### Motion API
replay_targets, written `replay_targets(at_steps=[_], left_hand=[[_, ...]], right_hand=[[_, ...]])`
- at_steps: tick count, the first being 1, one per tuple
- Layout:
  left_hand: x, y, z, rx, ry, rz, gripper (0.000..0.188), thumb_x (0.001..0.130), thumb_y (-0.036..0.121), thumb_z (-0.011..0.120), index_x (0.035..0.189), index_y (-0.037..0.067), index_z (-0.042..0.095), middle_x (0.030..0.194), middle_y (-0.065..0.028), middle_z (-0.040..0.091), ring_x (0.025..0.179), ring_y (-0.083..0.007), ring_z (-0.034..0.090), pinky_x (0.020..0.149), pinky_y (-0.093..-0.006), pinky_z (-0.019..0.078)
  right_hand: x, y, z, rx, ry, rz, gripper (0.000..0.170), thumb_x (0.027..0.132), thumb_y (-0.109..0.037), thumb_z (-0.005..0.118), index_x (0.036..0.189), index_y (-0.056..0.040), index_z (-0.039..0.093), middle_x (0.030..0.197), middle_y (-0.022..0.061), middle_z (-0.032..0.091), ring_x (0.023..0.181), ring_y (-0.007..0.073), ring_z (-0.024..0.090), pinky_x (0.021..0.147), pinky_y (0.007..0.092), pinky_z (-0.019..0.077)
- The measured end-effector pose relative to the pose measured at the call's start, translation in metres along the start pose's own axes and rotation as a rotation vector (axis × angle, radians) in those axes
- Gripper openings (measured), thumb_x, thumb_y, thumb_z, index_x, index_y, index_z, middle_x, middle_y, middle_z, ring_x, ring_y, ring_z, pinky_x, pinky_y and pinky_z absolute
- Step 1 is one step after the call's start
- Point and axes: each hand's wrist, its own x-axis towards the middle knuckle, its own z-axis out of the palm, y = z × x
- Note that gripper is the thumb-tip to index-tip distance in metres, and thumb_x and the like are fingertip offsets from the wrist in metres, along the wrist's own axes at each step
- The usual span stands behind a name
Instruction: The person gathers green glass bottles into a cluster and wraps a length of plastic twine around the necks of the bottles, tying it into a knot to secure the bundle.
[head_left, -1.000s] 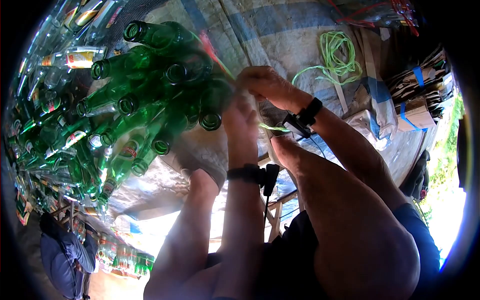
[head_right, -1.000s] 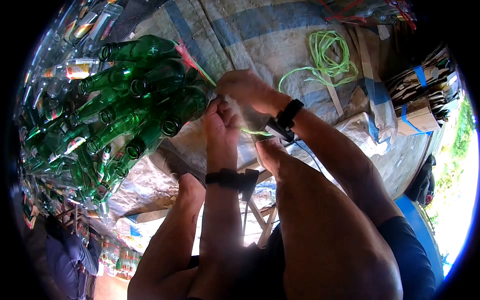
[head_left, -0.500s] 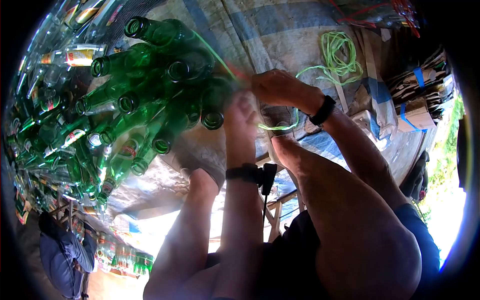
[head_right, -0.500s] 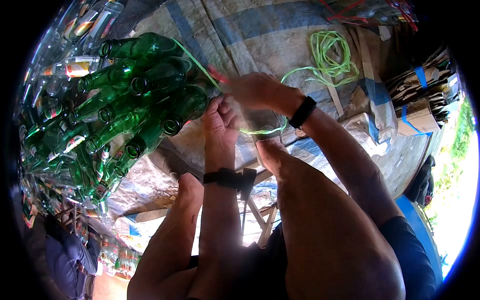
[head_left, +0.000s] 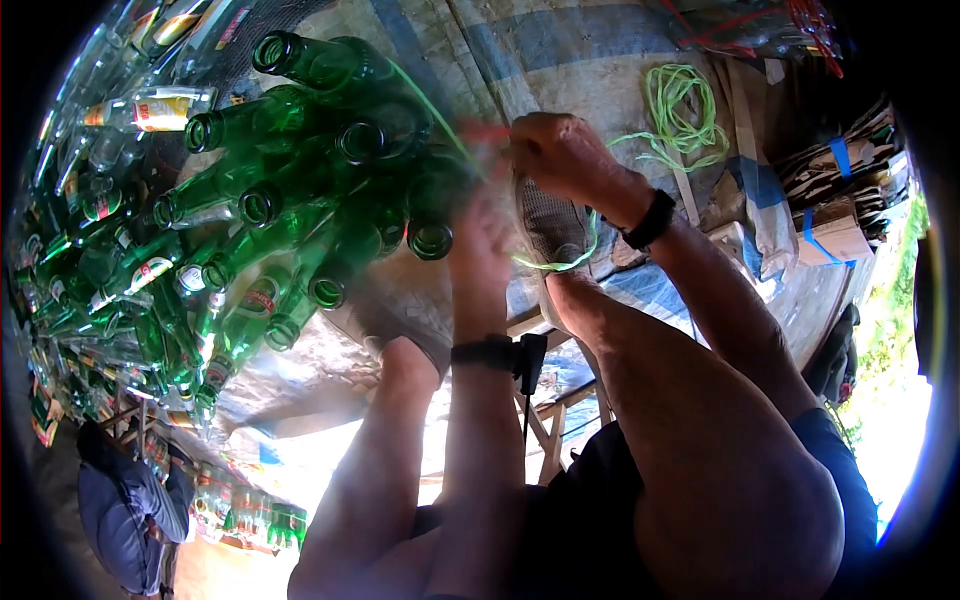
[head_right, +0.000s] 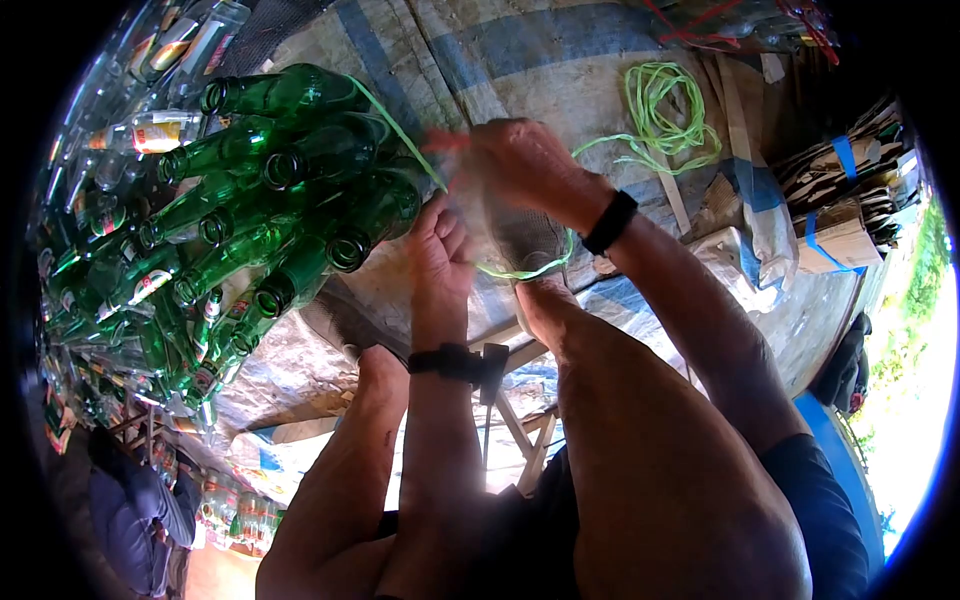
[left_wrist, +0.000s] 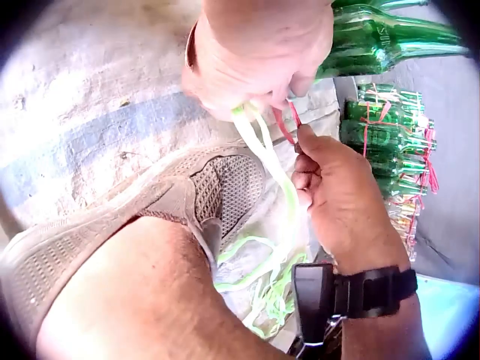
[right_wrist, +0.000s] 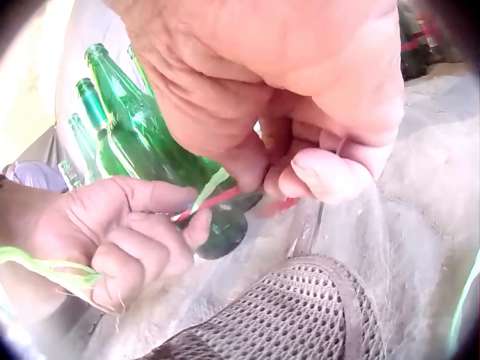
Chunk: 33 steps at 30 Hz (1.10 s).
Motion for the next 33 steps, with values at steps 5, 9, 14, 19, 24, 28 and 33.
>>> replay_targets(at_steps=[5,9,14,19,24,28,33], left_hand=[[-0.004,0.006,-0.009,-0.044,-0.022,0.062,0.015,0.090,0.014,0.079,0.087,0.020,0.066,0.057,0.0152,0.029,0.044,-0.0017,0.018,0.042,-0.0253,0.0092],[0.005,0.006,-0.024,-0.025,-0.010,0.077,0.017,0.091,0.012,0.080,0.085,0.021,0.066,0.058,0.0152,0.029,0.043,-0.0013,0.018,0.043,-0.0252,0.0090],[0.002,0.003,-0.015,-0.019,0.117,0.093,0.018,0.092,0.013,0.079,0.083,0.021,0.065,0.057,0.0148,0.029,0.043,-0.0018,0.017,0.044,-0.0258,0.0092],[-0.003,0.000,-0.006,-0.102,0.159,0.066,0.023,0.092,0.018,0.080,0.077,0.022,0.063,0.055,0.0139,0.028,0.042,-0.0030,0.016,0.044,-0.0272,0.0089],[0.002,-0.003,-0.013,-0.086,0.106,0.095,0.019,0.092,0.020,0.081,0.081,0.022,0.065,0.055,0.0136,0.028,0.042,-0.0031,0.016,0.044,-0.0267,0.0097],[0.004,-0.004,-0.024,-0.026,0.005,0.115,0.011,0.095,0.021,0.077,0.090,0.019,0.067,0.057,0.0136,0.030,0.043,-0.0022,0.018,0.045,-0.0259,0.0112],[0.002,-0.002,-0.029,0.057,-0.042,0.140,0.009,0.095,0.021,0.075,0.092,0.018,0.067,0.059,0.0139,0.033,0.045,-0.0014,0.020,0.046,-0.0251,0.0121]], right_hand=[[0.026,0.011,0.006,-0.102,0.019,-0.046,0.012,0.091,-0.013,0.062,0.086,-0.0028,0.065,0.081,0.0174,0.066,0.072,0.0361,0.067,0.065,0.0467,0.0544],[0.030,0.010,0.011,-0.108,0.028,-0.024,0.015,0.091,-0.016,0.062,0.093,-0.0031,0.068,0.086,0.0187,0.067,0.078,0.0385,0.068,0.068,0.0482,0.0544],[0.018,-0.002,0.001,-0.056,0.045,0.034,0.016,0.091,-0.018,0.064,0.092,-0.0027,0.068,0.085,0.0187,0.067,0.077,0.0387,0.068,0.068,0.0476,0.0543],[0.010,0.008,0.006,0.101,0.001,0.164,0.019,0.096,-0.018,0.066,0.092,0.0001,0.066,0.078,0.0142,0.067,0.070,0.0300,0.069,0.065,0.0414,0.0560],[0.015,0.006,0.028,0.907,0.122,0.502,0.021,0.099,-0.019,0.062,0.110,-0.0018,0.070,0.093,0.0129,0.072,0.086,0.0242,0.072,0.077,0.0402,0.0584],[0.028,-0.010,0.040,1.613,0.220,0.693,0.013,0.105,-0.015,0.056,0.108,-0.0038,0.062,0.082,0.0077,0.061,0.071,0.0218,0.061,0.073,0.0348,0.0558],[0.041,-0.001,0.049,1.682,0.185,0.811,0.012,0.103,-0.012,0.053,0.106,-0.0078,0.064,0.073,-0.0008,0.049,0.062,0.0131,0.046,0.062,0.0264,0.0434]])
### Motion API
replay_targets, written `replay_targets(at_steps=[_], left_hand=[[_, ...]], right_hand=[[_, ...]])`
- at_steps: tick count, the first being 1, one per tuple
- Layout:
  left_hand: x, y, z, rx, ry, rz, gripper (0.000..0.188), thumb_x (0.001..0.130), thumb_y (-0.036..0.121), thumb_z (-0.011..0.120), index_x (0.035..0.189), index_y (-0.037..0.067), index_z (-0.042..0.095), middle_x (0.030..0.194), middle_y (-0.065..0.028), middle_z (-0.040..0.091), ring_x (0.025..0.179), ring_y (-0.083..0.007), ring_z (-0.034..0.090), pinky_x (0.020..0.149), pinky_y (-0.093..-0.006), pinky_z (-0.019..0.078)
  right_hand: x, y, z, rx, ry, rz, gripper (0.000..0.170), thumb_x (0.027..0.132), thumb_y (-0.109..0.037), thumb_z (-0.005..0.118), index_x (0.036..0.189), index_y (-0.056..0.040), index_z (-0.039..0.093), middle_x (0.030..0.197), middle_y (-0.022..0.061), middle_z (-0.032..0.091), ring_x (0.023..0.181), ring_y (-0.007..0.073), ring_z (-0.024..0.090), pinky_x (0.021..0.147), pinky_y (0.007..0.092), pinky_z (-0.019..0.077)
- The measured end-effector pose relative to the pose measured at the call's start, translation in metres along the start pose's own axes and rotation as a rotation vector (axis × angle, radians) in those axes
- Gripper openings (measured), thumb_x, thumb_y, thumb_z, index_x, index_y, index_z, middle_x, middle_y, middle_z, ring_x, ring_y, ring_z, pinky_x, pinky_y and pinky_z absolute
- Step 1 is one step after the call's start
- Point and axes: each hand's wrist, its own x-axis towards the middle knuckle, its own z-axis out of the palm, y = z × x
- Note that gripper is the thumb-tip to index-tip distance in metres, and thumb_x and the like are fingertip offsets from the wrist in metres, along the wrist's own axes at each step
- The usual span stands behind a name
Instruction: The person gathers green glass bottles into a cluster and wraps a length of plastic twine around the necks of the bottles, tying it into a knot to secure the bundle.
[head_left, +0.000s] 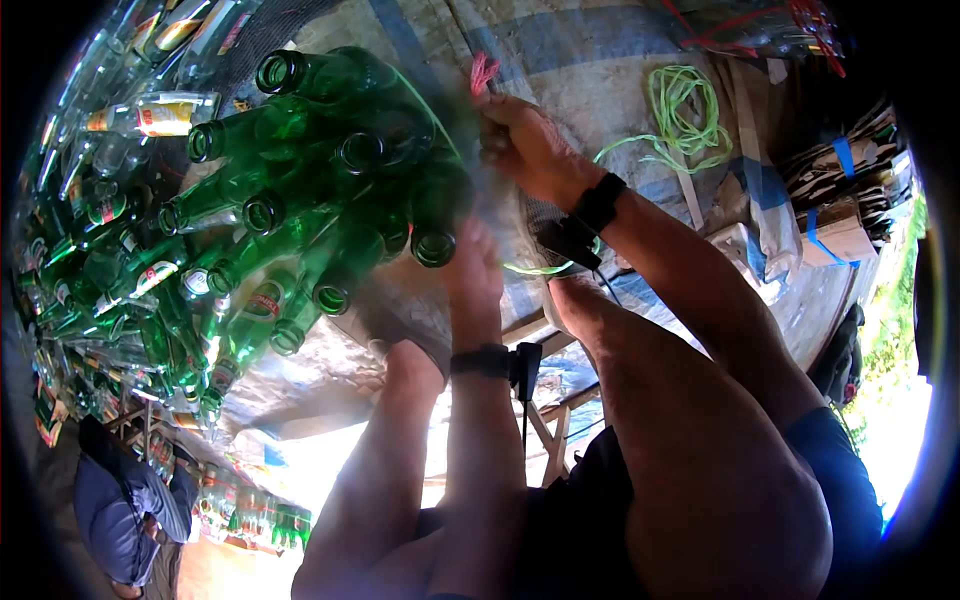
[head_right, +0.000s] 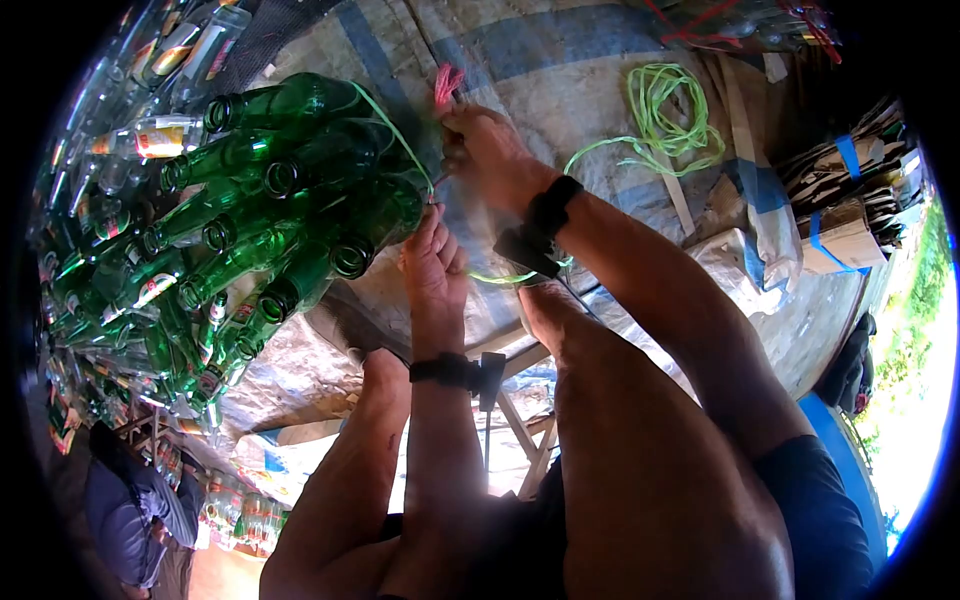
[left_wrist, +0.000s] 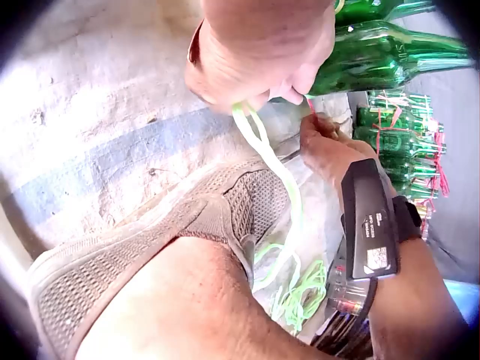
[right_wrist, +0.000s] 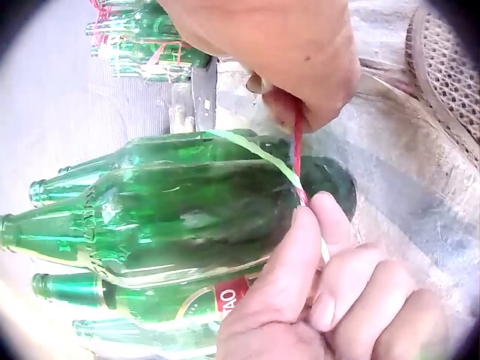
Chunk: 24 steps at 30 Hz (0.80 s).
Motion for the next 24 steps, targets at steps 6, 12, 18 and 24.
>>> replay_targets(at_steps=[6,12,18,24], left_hand=[[0.008,-0.005,-0.008,-0.063,0.059,0.070,0.014,0.089,0.010,0.080,0.089,0.018,0.069,0.061,0.0148,0.038,0.046,-0.0006,0.024,0.045,-0.0234,0.0135],[0.004,-0.001,-0.006,-0.121,0.133,0.098,0.022,0.084,0.001,0.081,0.092,0.018,0.071,0.063,0.0149,0.041,0.048,-0.0001,0.026,0.045,-0.0217,0.0151],[-0.006,0.000,0.001,-0.048,0.130,0.205,0.026,0.083,-0.003,0.079,0.086,0.021,0.068,0.064,0.0138,0.040,0.049,-0.0001,0.027,0.045,-0.0214,0.0160],[0.000,-0.002,-0.004,-0.120,0.126,0.182,0.034,0.083,-0.003,0.080,0.080,0.025,0.060,0.064,0.0137,0.039,0.050,-0.0005,0.027,0.045,-0.0217,0.0173]], right_hand=[[0.017,0.006,0.022,-0.455,0.031,-0.208,0.017,0.101,-0.014,0.057,0.105,-0.0071,0.072,0.068,-0.0053,0.050,0.054,0.0069,0.042,0.048,0.0243,0.0355],[0.036,0.008,0.013,-0.727,-0.055,-0.409,0.020,0.097,-0.018,0.060,0.102,-0.0043,0.074,0.069,-0.0021,0.058,0.052,0.0062,0.048,0.044,0.0251,0.0354],[0.036,0.004,0.019,-0.769,0.036,-0.351,0.023,0.092,-0.018,0.061,0.091,-0.0004,0.075,0.067,0.0017,0.062,0.057,0.0104,0.056,0.049,0.0328,0.0446],[0.016,-0.012,0.013,-0.727,-0.055,-0.202,0.023,0.097,-0.022,0.061,0.111,-0.0057,0.071,0.071,-0.0032,0.053,0.056,0.0065,0.048,0.049,0.0256,0.0401]])
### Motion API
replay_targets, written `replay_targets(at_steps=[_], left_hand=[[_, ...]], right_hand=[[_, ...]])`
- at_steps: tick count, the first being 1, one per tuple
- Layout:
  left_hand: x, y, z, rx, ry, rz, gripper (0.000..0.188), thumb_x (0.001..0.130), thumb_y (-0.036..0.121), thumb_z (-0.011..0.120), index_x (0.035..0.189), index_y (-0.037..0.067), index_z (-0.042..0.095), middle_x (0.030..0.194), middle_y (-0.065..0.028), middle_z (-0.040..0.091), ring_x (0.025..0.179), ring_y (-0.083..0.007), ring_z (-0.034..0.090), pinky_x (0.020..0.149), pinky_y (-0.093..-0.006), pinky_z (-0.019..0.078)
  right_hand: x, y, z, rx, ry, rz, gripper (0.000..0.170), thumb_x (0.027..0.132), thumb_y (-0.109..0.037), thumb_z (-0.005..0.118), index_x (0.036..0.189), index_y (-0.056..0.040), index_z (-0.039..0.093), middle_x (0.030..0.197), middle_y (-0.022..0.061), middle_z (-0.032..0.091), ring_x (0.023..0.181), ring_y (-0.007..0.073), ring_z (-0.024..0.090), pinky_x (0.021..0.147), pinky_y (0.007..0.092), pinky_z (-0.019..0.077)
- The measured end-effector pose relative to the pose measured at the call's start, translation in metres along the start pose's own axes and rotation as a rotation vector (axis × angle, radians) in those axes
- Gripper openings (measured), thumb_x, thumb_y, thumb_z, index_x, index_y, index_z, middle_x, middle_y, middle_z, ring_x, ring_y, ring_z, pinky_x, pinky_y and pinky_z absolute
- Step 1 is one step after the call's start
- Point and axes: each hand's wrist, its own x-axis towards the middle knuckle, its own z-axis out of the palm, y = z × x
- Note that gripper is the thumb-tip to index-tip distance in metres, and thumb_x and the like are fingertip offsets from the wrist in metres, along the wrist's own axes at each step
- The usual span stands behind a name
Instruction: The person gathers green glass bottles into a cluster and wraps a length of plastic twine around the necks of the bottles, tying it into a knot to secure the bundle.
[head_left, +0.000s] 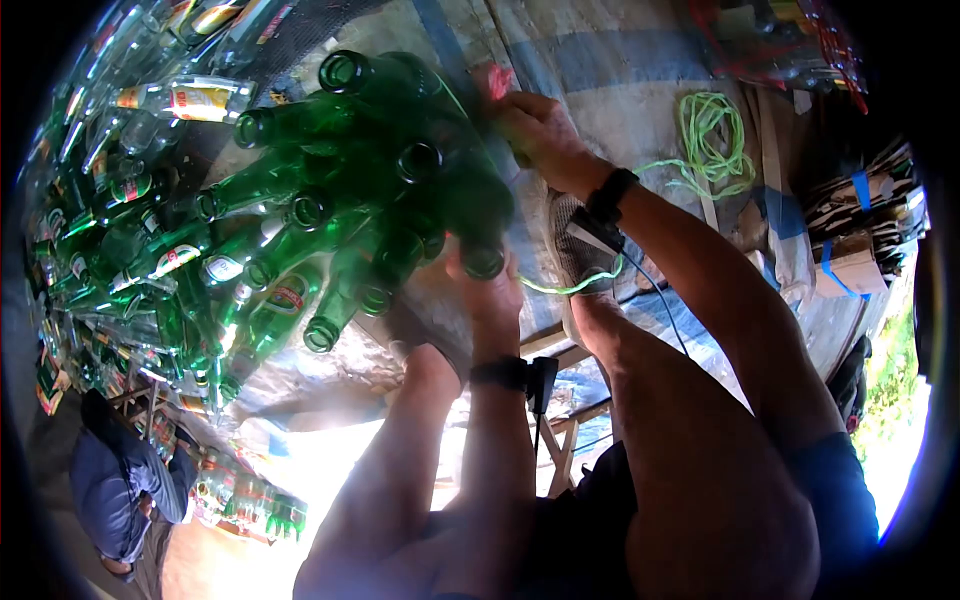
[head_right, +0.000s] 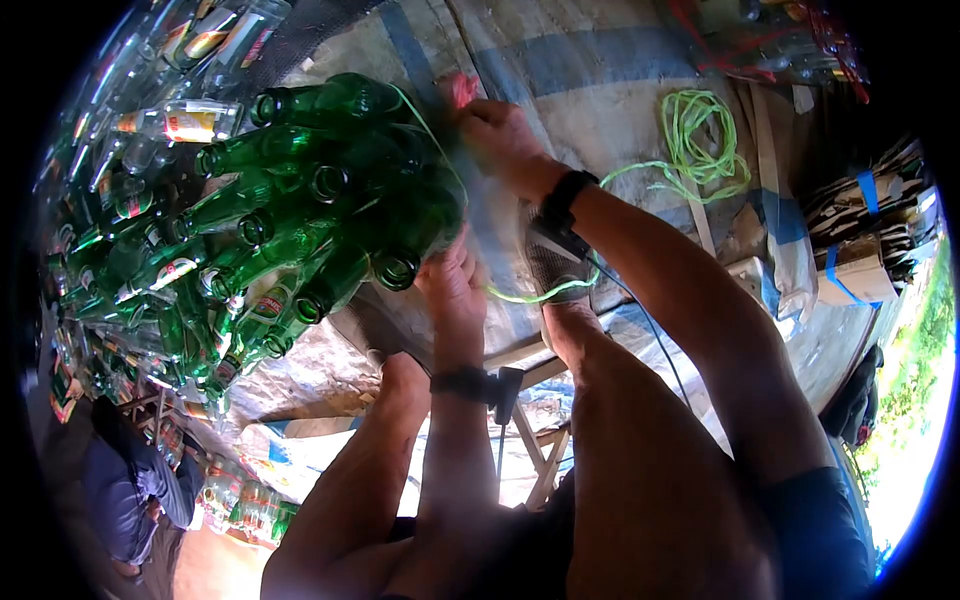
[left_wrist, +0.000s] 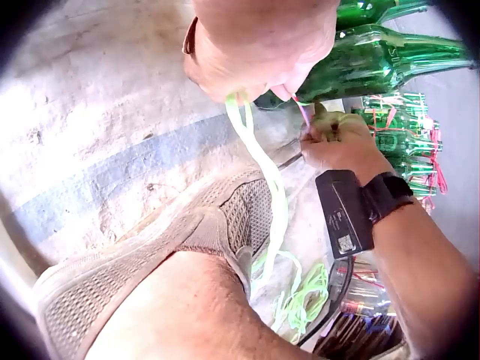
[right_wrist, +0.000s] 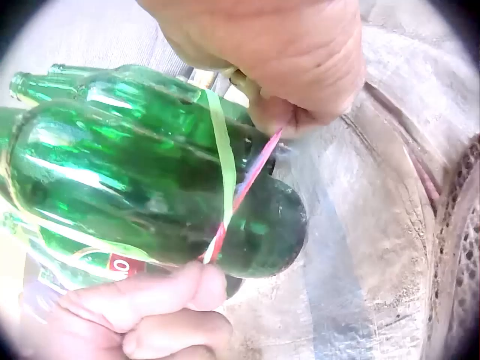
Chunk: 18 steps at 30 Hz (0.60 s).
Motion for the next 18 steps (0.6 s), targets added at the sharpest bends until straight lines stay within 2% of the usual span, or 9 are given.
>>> replay_targets(at_steps=[3,4,5,7,12,13,14,17,18], left_hand=[[0.017,-0.016,-0.023,-0.015,-0.023,0.007,0.034,0.083,0.001,0.082,0.082,0.026,0.059,0.064,0.0139,0.039,0.051,-0.0004,0.029,0.046,-0.0221,0.0188],[0.018,-0.018,-0.027,-0.033,-0.105,0.062,0.011,0.094,0.012,0.070,0.098,0.019,0.063,0.074,0.0071,0.052,0.052,-0.0036,0.041,0.042,-0.0211,0.0260],[0.019,-0.021,-0.031,-0.050,-0.185,0.114,0.017,0.104,0.023,0.057,0.114,0.012,0.066,0.084,0.0004,0.064,0.053,-0.0067,0.053,0.038,-0.0202,0.0332],[0.022,-0.025,-0.035,-0.035,-0.190,0.130,0.016,0.103,0.021,0.058,0.114,0.011,0.066,0.084,0.0008,0.064,0.053,-0.0065,0.053,0.038,-0.0201,0.0334],[0.013,-0.022,-0.027,0.035,-0.222,0.191,0.014,0.100,0.012,0.063,0.114,0.013,0.065,0.082,0.0021,0.062,0.054,-0.0057,0.052,0.039,-0.0200,0.0313],[0.005,-0.013,-0.010,0.042,-0.082,0.123,0.020,0.091,0.010,0.075,0.092,0.020,0.057,0.072,0.0078,0.051,0.051,-0.0035,0.040,0.041,-0.0219,0.0240],[0.002,-0.010,-0.002,0.049,0.058,0.057,0.042,0.081,0.009,0.087,0.071,0.027,0.050,0.062,0.0135,0.039,0.047,-0.0014,0.028,0.043,-0.0238,0.0166],[0.001,-0.007,-0.002,0.060,-0.001,0.059,0.047,0.081,0.007,0.087,0.068,0.028,0.046,0.059,0.0138,0.037,0.045,-0.0014,0.026,0.043,-0.0237,0.0155],[0.002,-0.007,-0.001,0.060,-0.001,0.057,0.047,0.081,0.007,0.087,0.068,0.028,0.046,0.059,0.0138,0.037,0.045,-0.0014,0.026,0.043,-0.0237,0.0155]], right_hand=[[-0.020,-0.009,-0.008,-0.015,-0.050,0.055,0.026,0.098,-0.023,0.060,0.116,-0.0064,0.068,0.073,-0.0037,0.052,0.061,0.0061,0.049,0.053,0.0260,0.0439],[-0.023,-0.011,-0.010,-0.067,-0.063,0.081,0.026,0.098,-0.023,0.060,0.118,-0.0065,0.068,0.074,-0.0037,0.051,0.063,0.0059,0.050,0.054,0.0262,0.0456],[-0.024,-0.009,-0.011,-0.071,-0.065,0.080,0.026,0.098,-0.023,0.060,0.118,-0.0065,0.068,0.074,-0.0037,0.051,0.063,0.0059,0.050,0.054,0.0262,0.0456],[-0.028,-0.005,-0.013,-0.096,-0.140,-0.051,0.026,0.099,-0.024,0.060,0.117,-0.0061,0.068,0.078,-0.0026,0.053,0.063,0.0064,0.051,0.055,0.0257,0.0467],[-0.043,-0.023,-0.017,-0.197,-0.116,0.038,0.025,0.099,-0.021,0.063,0.118,-0.0053,0.068,0.086,-0.0011,0.061,0.070,0.0075,0.058,0.062,0.0266,0.0507],[-0.047,-0.027,-0.018,-0.212,-0.076,0.098,0.024,0.099,-0.019,0.064,0.118,-0.0047,0.068,0.089,-0.0007,0.063,0.074,0.0081,0.061,0.065,0.0270,0.0523],[-0.046,-0.022,-0.022,-0.214,-0.073,0.099,0.024,0.099,-0.019,0.064,0.118,-0.0047,0.068,0.089,-0.0007,0.063,0.074,0.0081,0.061,0.065,0.0270,0.0523],[-0.041,0.002,-0.044,-0.210,-0.070,-0.051,0.025,0.096,-0.013,0.067,0.119,-0.0027,0.067,0.089,0.0003,0.065,0.079,0.0105,0.065,0.069,0.0288,0.0551],[-0.039,0.007,-0.052,-0.366,-0.005,-0.156,0.023,0.095,-0.012,0.065,0.117,-0.0040,0.069,0.092,0.0060,0.068,0.083,0.0166,0.068,0.072,0.0336,0.0566]])
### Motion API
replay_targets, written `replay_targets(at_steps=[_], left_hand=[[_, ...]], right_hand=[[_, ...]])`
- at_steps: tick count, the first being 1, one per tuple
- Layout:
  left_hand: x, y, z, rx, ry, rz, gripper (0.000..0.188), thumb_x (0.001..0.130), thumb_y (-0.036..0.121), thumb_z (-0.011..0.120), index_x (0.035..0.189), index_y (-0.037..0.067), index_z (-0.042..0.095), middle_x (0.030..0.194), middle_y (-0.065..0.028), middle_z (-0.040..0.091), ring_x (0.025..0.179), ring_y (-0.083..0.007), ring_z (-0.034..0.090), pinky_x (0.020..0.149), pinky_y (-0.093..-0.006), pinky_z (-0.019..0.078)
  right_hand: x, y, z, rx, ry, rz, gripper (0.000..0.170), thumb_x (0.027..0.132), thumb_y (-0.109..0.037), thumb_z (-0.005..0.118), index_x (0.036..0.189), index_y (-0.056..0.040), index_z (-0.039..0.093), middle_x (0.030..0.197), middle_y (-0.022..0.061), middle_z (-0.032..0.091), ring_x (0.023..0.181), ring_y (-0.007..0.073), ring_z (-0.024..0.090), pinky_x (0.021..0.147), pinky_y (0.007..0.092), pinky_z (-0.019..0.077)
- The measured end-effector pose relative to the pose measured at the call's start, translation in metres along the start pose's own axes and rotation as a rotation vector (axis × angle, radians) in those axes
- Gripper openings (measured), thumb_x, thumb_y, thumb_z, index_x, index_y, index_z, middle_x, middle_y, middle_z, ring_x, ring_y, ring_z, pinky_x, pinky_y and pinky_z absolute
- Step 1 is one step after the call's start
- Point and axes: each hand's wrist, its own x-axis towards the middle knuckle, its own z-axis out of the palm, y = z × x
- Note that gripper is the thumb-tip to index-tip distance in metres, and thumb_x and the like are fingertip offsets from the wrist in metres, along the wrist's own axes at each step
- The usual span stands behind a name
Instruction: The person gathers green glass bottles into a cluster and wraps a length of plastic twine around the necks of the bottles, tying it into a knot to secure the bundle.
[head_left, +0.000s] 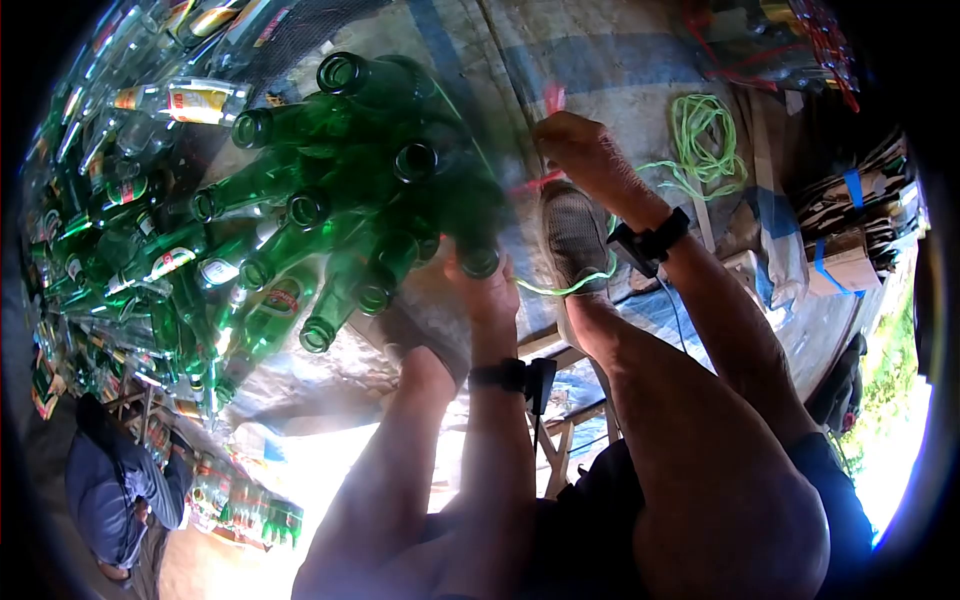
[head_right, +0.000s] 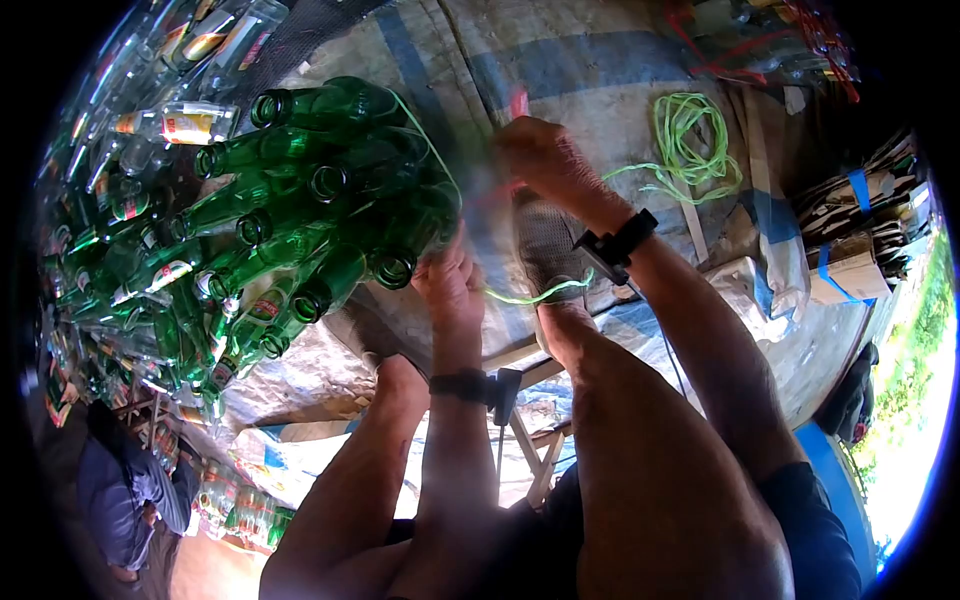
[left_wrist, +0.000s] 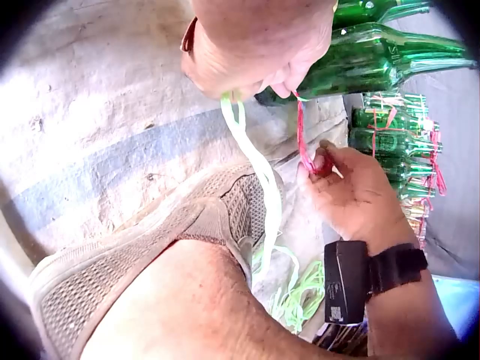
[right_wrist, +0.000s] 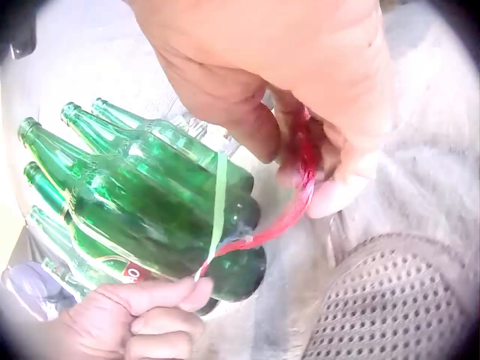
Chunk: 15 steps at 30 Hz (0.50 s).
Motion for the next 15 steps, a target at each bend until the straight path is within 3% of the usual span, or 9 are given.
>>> replay_targets(at_steps=[1,2,4,7,8,12,13,14,15], left_hand=[[0.001,-0.001,0.000,-0.017,0.011,0.001,0.048,0.081,0.006,0.087,0.068,0.027,0.046,0.059,0.0140,0.037,0.045,-0.0013,0.025,0.042,-0.0237,0.0149],[0.002,-0.002,-0.001,-0.034,0.022,0.001,0.048,0.081,0.005,0.087,0.068,0.027,0.046,0.058,0.0141,0.036,0.044,-0.0011,0.025,0.042,-0.0237,0.0143],[0.001,-0.002,0.001,-0.015,0.042,0.003,0.048,0.081,0.005,0.086,0.068,0.027,0.046,0.058,0.0141,0.037,0.044,-0.0008,0.026,0.042,-0.0237,0.0144],[-0.002,0.001,0.005,0.015,0.055,0.011,0.047,0.081,0.005,0.086,0.068,0.026,0.046,0.058,0.0140,0.038,0.044,-0.0004,0.027,0.041,-0.0236,0.0145],[-0.002,0.001,0.005,0.024,0.049,0.015,0.047,0.081,0.005,0.087,0.067,0.026,0.047,0.058,0.0139,0.039,0.045,-0.0003,0.028,0.041,-0.0236,0.0146],[0.002,-0.002,-0.003,0.009,0.057,-0.010,0.047,0.081,0.005,0.087,0.067,0.025,0.047,0.058,0.0135,0.041,0.044,-0.0004,0.029,0.042,-0.0234,0.0152],[0.007,-0.012,-0.020,-0.042,-0.058,0.022,0.034,0.083,-0.003,0.078,0.089,0.020,0.055,0.069,0.0093,0.050,0.051,-0.0021,0.040,0.042,-0.0208,0.0225],[0.007,-0.014,-0.025,-0.092,-0.173,0.053,0.039,0.084,-0.011,0.070,0.111,0.015,0.062,0.081,0.0051,0.059,0.057,-0.0039,0.051,0.043,-0.0182,0.0297],[0.009,-0.017,-0.029,-0.090,-0.172,0.053,0.039,0.084,-0.011,0.070,0.111,0.015,0.062,0.081,0.0051,0.059,0.057,-0.0039,0.051,0.043,-0.0182,0.0297]], right_hand=[[-0.001,0.002,-0.004,-0.162,0.070,-0.091,0.023,0.093,-0.011,0.063,0.114,-0.0053,0.070,0.095,0.0117,0.071,0.088,0.0226,0.070,0.075,0.0383,0.0581],[-0.004,0.003,-0.008,-0.162,0.070,-0.089,0.023,0.093,-0.011,0.063,0.114,-0.0053,0.070,0.095,0.0117,0.071,0.088,0.0226,0.070,0.075,0.0383,0.0581],[-0.011,-0.001,-0.014,-0.689,0.404,-0.285,0.031,0.087,-0.004,0.061,0.116,-0.0084,0.070,0.109,0.0173,0.067,0.105,0.0336,0.064,0.091,0.0466,0.0537],[-0.016,-0.026,-0.024,-0.810,0.511,-0.354,0.035,0.084,-0.002,0.060,0.116,-0.0113,0.070,0.119,0.0196,0.062,0.114,0.0399,0.058,0.098,0.0499,0.0493],[-0.018,-0.042,-0.024,-0.898,0.515,-0.412,0.037,0.081,0.001,0.062,0.116,-0.0082,0.070,0.115,0.0174,0.064,0.110,0.0359,0.061,0.095,0.0461,0.0527],[-0.019,-0.059,0.006,-0.729,0.276,-0.605,0.040,0.076,0.009,0.064,0.115,0.0012,0.068,0.106,0.0153,0.065,0.101,0.0298,0.065,0.090,0.0407,0.0567],[-0.019,-0.056,0.016,-0.728,0.275,-0.604,0.040,0.076,0.009,0.064,0.115,0.0012,0.068,0.106,0.0153,0.065,0.101,0.0298,0.065,0.090,0.0407,0.0567],[-0.018,-0.052,0.027,-0.674,0.161,-0.610,0.034,0.080,0.007,0.061,0.113,0.0008,0.066,0.108,0.0173,0.064,0.101,0.0343,0.066,0.087,0.0432,0.0572],[-0.019,-0.046,0.036,-0.617,0.048,-0.614,0.029,0.084,0.006,0.058,0.112,0.0004,0.064,0.110,0.0193,0.063,0.101,0.0389,0.066,0.083,0.0458,0.0578]])
